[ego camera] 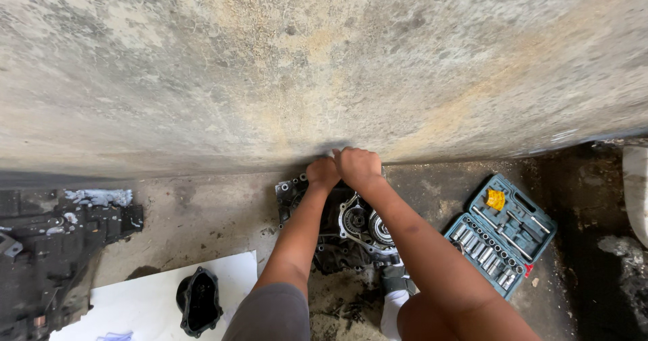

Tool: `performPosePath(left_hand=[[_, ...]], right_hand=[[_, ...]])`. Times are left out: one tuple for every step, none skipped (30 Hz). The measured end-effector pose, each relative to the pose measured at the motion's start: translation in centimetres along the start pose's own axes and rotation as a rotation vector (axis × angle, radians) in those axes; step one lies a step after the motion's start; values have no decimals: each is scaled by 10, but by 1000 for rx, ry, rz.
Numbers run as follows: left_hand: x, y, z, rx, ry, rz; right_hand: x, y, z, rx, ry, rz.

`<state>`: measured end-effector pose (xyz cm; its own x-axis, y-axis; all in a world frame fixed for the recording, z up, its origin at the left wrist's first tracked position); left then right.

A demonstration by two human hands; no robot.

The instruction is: The person is working on a disassembled engine block on the floor. They use a socket wrench to tighten bolts on the engine casing and handle small parts, placing them on a white sheet nearby.

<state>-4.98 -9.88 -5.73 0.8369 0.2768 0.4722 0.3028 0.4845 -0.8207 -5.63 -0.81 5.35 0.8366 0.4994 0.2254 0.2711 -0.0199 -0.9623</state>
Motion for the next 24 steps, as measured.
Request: performPosePath(left_hand=[[1,-2,0,2,35,8],[3,-2,-1,5,69,17],[4,-3,-3,8,103,28],[4,-4,-5,7,164,19],[4,-4,-7,8,225,7],[4,-3,-10,11,285,-8],[4,-4,-13,89,308,-14],[2,-5,-15,167,331,-16],[2,-6,-18,243,352,-23],[1,-5,-20,219,347,-28],[1,-4,-21,197,343,-32],[1,-4,-20,179,341,-37],[1,-3,-20,151,330,-30],[1,-2,-18,123,321,-21],[1,-1,-17,94,313,-12],[1,-1,-15,91,325,7],[2,-2,-13,87,338,26],[2,-3,-11,83,351,46],[1,-3,-10,82,335,39],[0,-3,-10,83,318,31],[0,-2,-10,84,300,22],[-1,-2,-9,93,295,23],[-1,-3,-8,103,290,25],[-1,-3,-8,111,284,26]], right_hand=[[-3,9,3,14,-20,1],[-6,16,6,29,-43,1],[-9,22,8,43,-65,4],[-13,27,9,83,-108,8],[-14,29,8,123,-151,10],[-15,31,8,164,-193,9],[-15,30,8,164,-198,6],[-14,28,8,163,-203,5],[-12,26,7,160,-208,1],[-9,22,6,165,-243,11],[-7,17,5,174,-279,21],[-4,12,5,185,-313,29],[-1,7,5,176,-329,31],[1,3,6,168,-344,35],[3,-1,6,159,-358,40],[3,-4,6,125,-343,51],[4,-7,6,91,-327,62],[4,-10,5,56,-312,74],[2,-10,7,12,-220,42],[0,-9,9,-33,-128,8],[0,-8,10,-77,-36,-27],[0,-7,10,-83,-3,-33],[0,-7,10,-88,30,-37],[0,-5,10,-94,62,-42]])
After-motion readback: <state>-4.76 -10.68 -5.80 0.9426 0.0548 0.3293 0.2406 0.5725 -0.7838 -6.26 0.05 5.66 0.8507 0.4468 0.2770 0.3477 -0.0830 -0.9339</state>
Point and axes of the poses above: each hand's wrist, its own x-axis away from the middle knuckle, its own y-axis out of the palm, z = x × y, the point moved 4 cm from there along -x, towards the middle knuckle, and after that the axes turned 8 degrees about -y, right-handed, at the moved point
